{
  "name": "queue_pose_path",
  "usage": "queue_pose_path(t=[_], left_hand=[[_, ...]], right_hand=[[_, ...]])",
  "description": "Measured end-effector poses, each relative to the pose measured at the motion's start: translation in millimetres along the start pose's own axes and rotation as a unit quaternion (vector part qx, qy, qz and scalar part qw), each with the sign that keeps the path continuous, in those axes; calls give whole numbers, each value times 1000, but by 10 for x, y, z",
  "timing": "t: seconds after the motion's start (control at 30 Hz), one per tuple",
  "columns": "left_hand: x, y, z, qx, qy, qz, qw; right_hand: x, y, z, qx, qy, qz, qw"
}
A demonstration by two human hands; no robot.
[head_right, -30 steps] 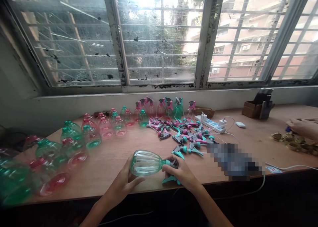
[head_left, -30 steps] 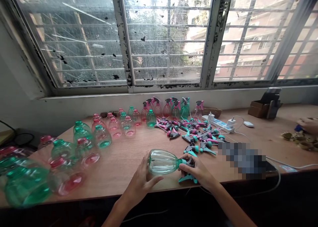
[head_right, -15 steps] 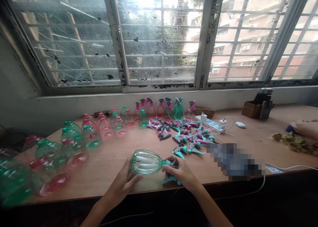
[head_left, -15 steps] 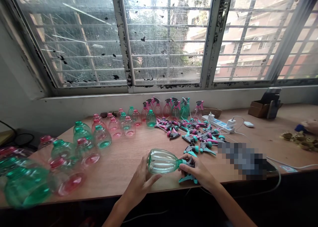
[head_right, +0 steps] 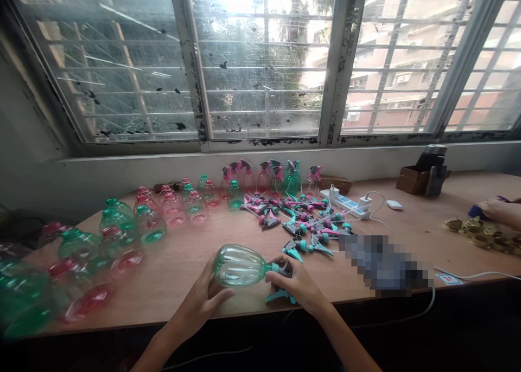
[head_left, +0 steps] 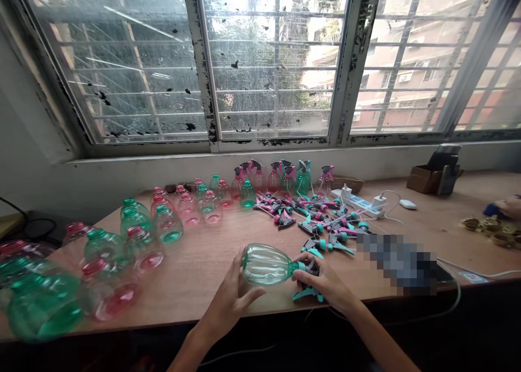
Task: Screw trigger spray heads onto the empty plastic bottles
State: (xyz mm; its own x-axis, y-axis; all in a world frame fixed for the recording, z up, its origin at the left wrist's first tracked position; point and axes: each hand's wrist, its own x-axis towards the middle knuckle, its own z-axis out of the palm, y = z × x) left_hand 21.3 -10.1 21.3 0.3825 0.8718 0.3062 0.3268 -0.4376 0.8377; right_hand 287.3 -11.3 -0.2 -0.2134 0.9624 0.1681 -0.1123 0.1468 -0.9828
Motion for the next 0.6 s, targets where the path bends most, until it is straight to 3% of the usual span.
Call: queue_pose_path(t=[0.2,0.6], left_hand=[[34,55,-17,8,15,17,1000],[-4,18,8,10,30,-14,999]], right_hand=[[-17,-46,8,-9,12,8,1000],[-4,7,-17,-24,-5,10,1000]])
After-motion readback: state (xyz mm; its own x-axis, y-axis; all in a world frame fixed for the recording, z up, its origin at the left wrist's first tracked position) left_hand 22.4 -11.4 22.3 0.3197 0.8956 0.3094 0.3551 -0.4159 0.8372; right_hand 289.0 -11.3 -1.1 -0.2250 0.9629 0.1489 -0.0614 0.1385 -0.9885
